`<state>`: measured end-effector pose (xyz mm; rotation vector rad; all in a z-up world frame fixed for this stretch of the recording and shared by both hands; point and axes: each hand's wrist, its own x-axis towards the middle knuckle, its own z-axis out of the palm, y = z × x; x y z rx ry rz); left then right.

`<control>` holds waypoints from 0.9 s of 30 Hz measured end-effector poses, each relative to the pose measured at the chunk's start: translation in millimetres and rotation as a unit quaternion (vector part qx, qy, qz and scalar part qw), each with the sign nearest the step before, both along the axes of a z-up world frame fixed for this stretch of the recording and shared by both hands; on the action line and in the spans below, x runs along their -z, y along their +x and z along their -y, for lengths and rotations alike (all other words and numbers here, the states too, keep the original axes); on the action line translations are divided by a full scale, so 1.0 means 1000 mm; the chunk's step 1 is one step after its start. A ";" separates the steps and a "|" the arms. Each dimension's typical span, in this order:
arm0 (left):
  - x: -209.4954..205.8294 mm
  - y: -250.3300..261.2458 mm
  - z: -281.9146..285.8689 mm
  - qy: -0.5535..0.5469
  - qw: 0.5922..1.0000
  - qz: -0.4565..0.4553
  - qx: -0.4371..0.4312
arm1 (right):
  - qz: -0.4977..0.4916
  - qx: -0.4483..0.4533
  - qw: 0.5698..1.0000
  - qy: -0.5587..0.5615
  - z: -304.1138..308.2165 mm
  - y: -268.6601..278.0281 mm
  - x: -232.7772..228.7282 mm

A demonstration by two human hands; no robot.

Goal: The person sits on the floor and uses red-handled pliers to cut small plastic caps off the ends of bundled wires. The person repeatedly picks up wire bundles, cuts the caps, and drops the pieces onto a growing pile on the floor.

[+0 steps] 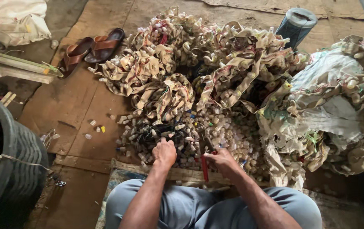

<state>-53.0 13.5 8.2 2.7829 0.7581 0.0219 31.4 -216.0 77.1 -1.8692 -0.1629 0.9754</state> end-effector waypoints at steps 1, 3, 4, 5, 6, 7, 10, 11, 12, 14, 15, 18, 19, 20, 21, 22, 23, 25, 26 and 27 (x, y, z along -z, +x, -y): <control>-0.004 0.001 0.001 0.018 1.000 0.010 0.003 | -0.004 -0.007 0.999 -0.033 0.001 -0.001 -0.003; -0.017 -0.001 0.001 -0.094 0.991 0.091 -0.040 | -0.031 -0.028 0.999 -0.027 0.004 0.002 -0.004; -0.024 -0.004 0.002 -0.150 0.978 0.129 -0.060 | -0.057 -0.043 0.997 0.011 0.007 0.002 -0.002; -0.032 -0.003 0.003 -0.201 0.955 0.207 -0.072 | -0.083 -0.057 0.994 0.048 0.009 0.004 0.001; -0.039 -0.004 0.004 -0.250 0.923 0.280 -0.082 | -0.080 -0.041 0.995 0.053 0.011 0.005 0.008; -0.045 -0.005 0.005 -0.297 0.884 0.350 -0.092 | -0.078 -0.025 0.995 0.057 0.011 0.006 0.015; -0.059 -0.003 0.006 -0.375 0.844 0.368 -0.104 | 0.076 -0.059 0.991 0.096 0.010 -0.003 0.039; -0.062 0.000 0.006 -0.359 0.849 0.379 -0.074 | 0.154 -0.082 0.978 0.113 0.010 -0.005 0.043; -0.063 0.002 0.009 -0.346 0.854 0.387 -0.043 | 0.178 -0.100 0.976 0.075 0.013 -0.006 0.046; -0.061 0.006 0.018 -0.287 0.865 0.410 0.040 | 0.224 -0.134 0.965 -0.004 0.016 -0.012 0.048; -0.059 0.008 0.024 -0.239 0.868 0.424 0.092 | 0.248 -0.119 0.961 -0.026 0.014 -0.011 0.046; -0.056 0.007 0.031 -0.139 0.888 0.383 0.213 | 0.335 -0.059 0.939 -0.055 0.001 -0.005 0.032; -0.055 0.005 0.033 -0.112 0.895 0.354 0.247 | 0.370 -0.029 0.928 -0.040 -0.003 -0.003 0.028; -0.054 0.002 0.033 -0.126 0.896 0.344 0.252 | 0.404 0.001 0.914 -0.024 -0.007 -0.004 0.025; -0.053 -0.001 0.034 -0.140 0.896 0.334 0.256 | 0.336 -0.002 0.942 0.009 -0.014 -0.006 0.025; -0.053 -0.001 0.035 -0.154 0.895 0.326 0.262 | 0.267 -0.004 0.963 0.041 -0.020 -0.007 0.025; -0.053 -0.001 0.036 -0.142 0.905 0.315 0.248 | 0.197 -0.007 0.978 0.072 -0.024 -0.005 0.025; -0.052 0.001 0.037 -0.119 0.923 0.290 0.224 | 0.181 -0.008 0.974 0.134 -0.034 0.001 0.030; -0.051 0.003 0.037 -0.129 0.925 0.285 0.217 | 0.171 -0.010 0.971 0.166 -0.037 0.006 0.033; -0.050 0.006 0.037 -0.140 0.926 0.281 0.209 | 0.133 -0.002 0.980 0.147 -0.037 0.011 0.036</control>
